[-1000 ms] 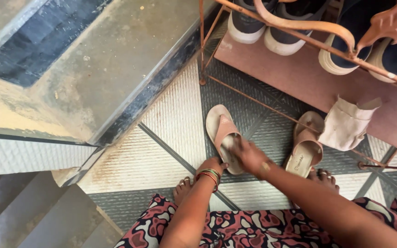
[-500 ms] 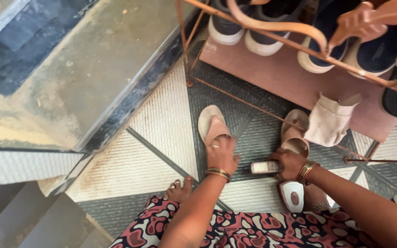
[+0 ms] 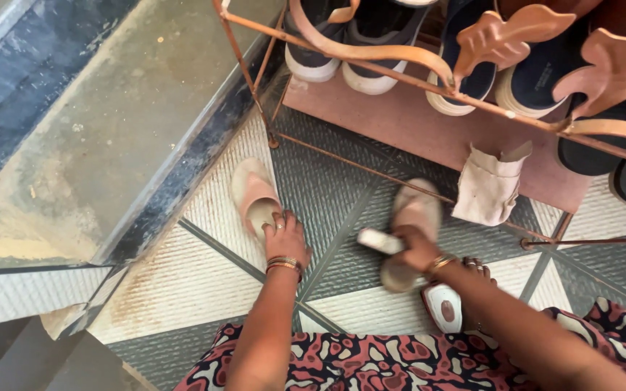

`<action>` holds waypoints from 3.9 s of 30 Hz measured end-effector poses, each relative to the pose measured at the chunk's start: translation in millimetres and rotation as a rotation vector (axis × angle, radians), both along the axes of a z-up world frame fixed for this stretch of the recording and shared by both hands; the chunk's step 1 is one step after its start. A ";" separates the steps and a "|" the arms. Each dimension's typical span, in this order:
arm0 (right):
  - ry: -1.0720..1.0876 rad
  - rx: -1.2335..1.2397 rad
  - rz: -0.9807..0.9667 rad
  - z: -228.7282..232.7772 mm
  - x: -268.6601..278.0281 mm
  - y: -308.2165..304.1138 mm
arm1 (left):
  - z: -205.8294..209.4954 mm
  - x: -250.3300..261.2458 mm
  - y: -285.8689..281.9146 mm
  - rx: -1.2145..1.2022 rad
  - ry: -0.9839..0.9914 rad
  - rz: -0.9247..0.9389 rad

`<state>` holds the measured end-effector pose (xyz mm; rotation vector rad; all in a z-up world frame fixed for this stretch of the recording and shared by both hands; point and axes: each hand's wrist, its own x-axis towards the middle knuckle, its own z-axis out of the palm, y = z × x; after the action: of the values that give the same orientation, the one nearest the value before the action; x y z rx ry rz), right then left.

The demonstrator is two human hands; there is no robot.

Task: The person cleans several pairs of shoes using a brush and a cloth. They scrub the soles and uppers of black sneakers, pink slides, and blue sneakers, then place them back on the shoe rack.

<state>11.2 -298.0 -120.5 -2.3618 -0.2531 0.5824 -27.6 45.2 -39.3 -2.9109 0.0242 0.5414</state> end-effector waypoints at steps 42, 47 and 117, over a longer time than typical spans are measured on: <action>0.111 -0.373 0.029 62.2 -71.2 90.3 | 31.4 -37.1 -19.4 -0.331 0.353 0.266; 0.029 -0.421 -0.100 59.5 -22.7 89.3 | 28.8 -38.7 -26.4 -0.321 0.359 0.350; 0.271 0.383 -0.568 20.4 42.3 74.9 | -26.8 17.2 -38.1 -1.011 0.025 0.907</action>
<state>53.5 -223.1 -100.1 -1.8375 0.3868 0.5090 -10.5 7.1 -66.2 -3.7334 -1.4760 0.8665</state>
